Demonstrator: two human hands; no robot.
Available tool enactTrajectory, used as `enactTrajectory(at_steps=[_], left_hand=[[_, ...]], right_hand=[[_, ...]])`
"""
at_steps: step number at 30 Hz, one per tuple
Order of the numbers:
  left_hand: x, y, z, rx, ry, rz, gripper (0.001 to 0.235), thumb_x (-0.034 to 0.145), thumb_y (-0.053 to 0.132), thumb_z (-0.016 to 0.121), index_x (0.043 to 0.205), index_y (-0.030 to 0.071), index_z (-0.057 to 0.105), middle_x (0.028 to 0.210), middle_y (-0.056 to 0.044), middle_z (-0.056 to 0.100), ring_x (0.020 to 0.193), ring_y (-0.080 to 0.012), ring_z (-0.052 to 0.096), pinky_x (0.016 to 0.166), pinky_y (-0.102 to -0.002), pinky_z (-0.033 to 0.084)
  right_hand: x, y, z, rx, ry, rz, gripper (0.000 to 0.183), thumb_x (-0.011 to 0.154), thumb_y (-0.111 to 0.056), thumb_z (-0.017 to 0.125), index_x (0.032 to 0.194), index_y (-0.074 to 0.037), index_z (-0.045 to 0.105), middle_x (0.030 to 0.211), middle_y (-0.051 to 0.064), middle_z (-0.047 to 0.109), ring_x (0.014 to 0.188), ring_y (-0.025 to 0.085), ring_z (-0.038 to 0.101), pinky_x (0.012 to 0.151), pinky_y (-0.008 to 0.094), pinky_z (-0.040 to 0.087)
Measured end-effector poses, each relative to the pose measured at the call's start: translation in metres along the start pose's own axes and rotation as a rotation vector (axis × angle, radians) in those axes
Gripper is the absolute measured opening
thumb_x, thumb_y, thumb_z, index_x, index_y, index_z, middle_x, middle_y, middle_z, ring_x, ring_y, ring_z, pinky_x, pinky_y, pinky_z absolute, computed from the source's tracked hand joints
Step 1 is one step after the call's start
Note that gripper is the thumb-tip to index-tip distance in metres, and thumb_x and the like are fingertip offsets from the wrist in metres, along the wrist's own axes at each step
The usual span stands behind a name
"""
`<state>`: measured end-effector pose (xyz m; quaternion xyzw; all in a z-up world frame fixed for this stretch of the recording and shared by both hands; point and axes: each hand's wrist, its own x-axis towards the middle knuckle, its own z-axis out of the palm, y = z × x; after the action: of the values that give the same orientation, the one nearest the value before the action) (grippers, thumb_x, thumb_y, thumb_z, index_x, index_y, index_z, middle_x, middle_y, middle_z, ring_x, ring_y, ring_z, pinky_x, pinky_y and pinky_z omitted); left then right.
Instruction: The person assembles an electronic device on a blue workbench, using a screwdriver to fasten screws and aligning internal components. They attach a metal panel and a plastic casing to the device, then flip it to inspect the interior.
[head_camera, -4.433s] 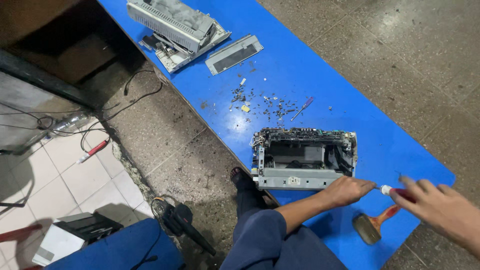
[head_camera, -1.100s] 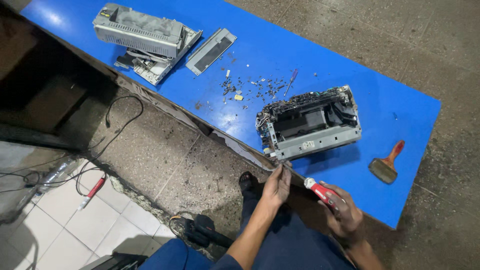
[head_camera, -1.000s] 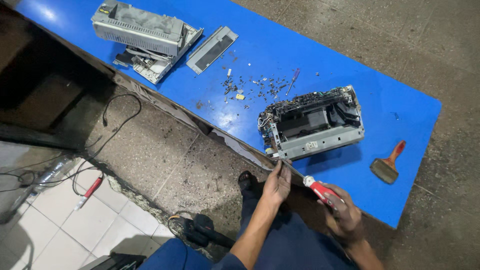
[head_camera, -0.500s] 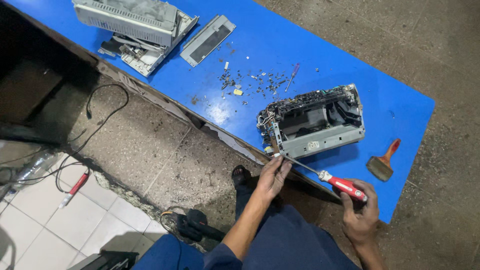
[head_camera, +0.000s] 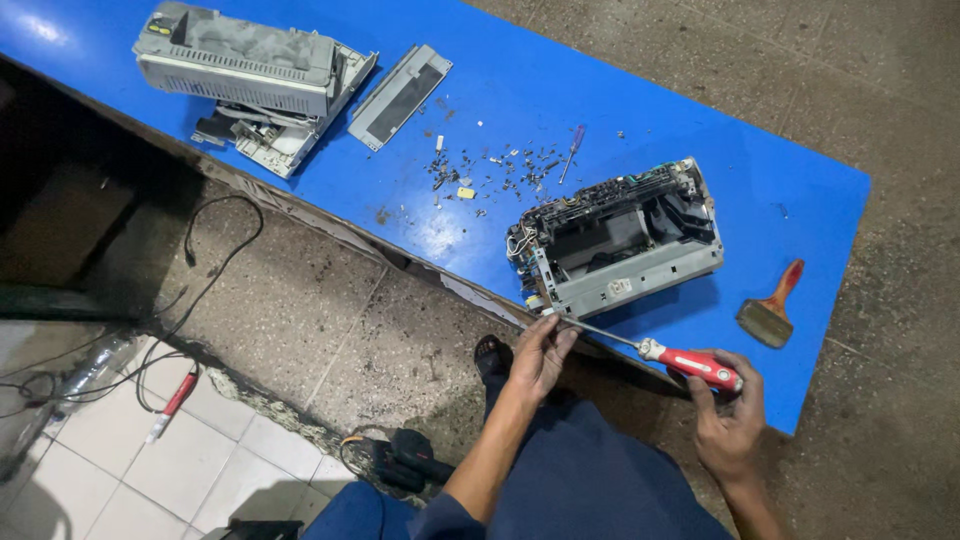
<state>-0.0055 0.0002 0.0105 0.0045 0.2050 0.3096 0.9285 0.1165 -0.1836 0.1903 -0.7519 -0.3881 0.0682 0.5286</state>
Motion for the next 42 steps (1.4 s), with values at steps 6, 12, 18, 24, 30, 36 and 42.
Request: enactTrajectory(at_steps=[6, 12, 18, 24, 30, 36, 42], left_hand=[[-0.01, 0.012, 0.007, 0.16, -0.007, 0.022, 0.018, 0.1, 0.01, 0.065, 0.109, -0.006, 0.068, 0.102, -0.017, 0.074, 0.093, -0.0249, 0.075, 0.088, -0.034, 0.063], [-0.021, 0.007, 0.023, 0.494, 0.202, 0.156, 0.028, 0.094, 0.014, 0.067, 0.115, -0.005, 0.069, 0.099, -0.015, 0.076, 0.086, -0.0227, 0.076, 0.074, -0.033, 0.062], [-0.021, 0.016, 0.048, 1.403, 0.347, 0.814, 0.044, 0.076, 0.018, 0.086, 0.114, -0.002, 0.074, 0.091, -0.013, 0.068, 0.083, -0.0273, 0.065, 0.075, -0.037, 0.053], [-0.017, 0.017, 0.057, 1.544, 0.356, 0.836, 0.035, 0.078, 0.018, 0.084, 0.106, -0.001, 0.076, 0.096, -0.012, 0.063, 0.096, -0.0299, 0.061, 0.085, -0.038, 0.05], [-0.014, 0.013, 0.054, 1.63, 0.403, 0.822, 0.035, 0.086, 0.02, 0.081, 0.114, 0.0, 0.075, 0.108, -0.012, 0.063, 0.107, -0.0317, 0.056, 0.095, -0.042, 0.044], [-0.019, 0.017, 0.063, 1.606, 0.413, 0.873, 0.078, 0.07, 0.025, 0.086, 0.134, -0.007, 0.055, 0.119, -0.016, 0.063, 0.109, -0.034, 0.052, 0.097, -0.047, 0.039], [-0.011, 0.023, 0.051, 1.646, 0.296, 0.94, 0.074, 0.066, 0.027, 0.093, 0.129, -0.001, 0.067, 0.103, -0.014, 0.069, 0.105, -0.031, 0.06, 0.098, -0.045, 0.039]], right_hand=[[0.011, 0.004, -0.009, 0.079, -0.13, -0.03, 0.048, 0.093, 0.007, 0.065, 0.136, 0.001, 0.045, 0.123, 0.02, 0.06, 0.116, 0.025, 0.063, 0.103, 0.036, 0.052], [0.008, 0.012, 0.006, 0.137, -0.02, -0.187, 0.056, 0.094, 0.011, 0.065, 0.138, -0.006, 0.035, 0.127, 0.021, 0.061, 0.118, 0.025, 0.065, 0.105, 0.038, 0.056], [0.016, 0.011, 0.014, 0.134, -0.044, -0.233, 0.055, 0.095, 0.012, 0.064, 0.138, -0.006, 0.036, 0.128, 0.024, 0.058, 0.119, 0.028, 0.064, 0.103, 0.039, 0.058], [0.033, 0.001, 0.026, 0.071, -0.073, -0.264, 0.053, 0.093, 0.011, 0.066, 0.136, -0.005, 0.04, 0.123, 0.022, 0.061, 0.113, 0.028, 0.067, 0.098, 0.039, 0.059], [0.034, -0.006, 0.034, -0.007, -0.121, -0.244, 0.052, 0.091, 0.011, 0.068, 0.134, -0.005, 0.042, 0.123, 0.023, 0.062, 0.115, 0.029, 0.067, 0.097, 0.038, 0.059], [0.037, -0.003, 0.032, 0.085, -0.096, -0.22, 0.054, 0.093, 0.013, 0.065, 0.137, -0.006, 0.039, 0.127, 0.023, 0.058, 0.116, 0.03, 0.066, 0.098, 0.04, 0.06], [0.041, 0.005, 0.027, 0.068, -0.125, -0.211, 0.055, 0.093, 0.015, 0.064, 0.138, -0.005, 0.038, 0.128, 0.023, 0.059, 0.118, 0.03, 0.065, 0.099, 0.04, 0.06]])
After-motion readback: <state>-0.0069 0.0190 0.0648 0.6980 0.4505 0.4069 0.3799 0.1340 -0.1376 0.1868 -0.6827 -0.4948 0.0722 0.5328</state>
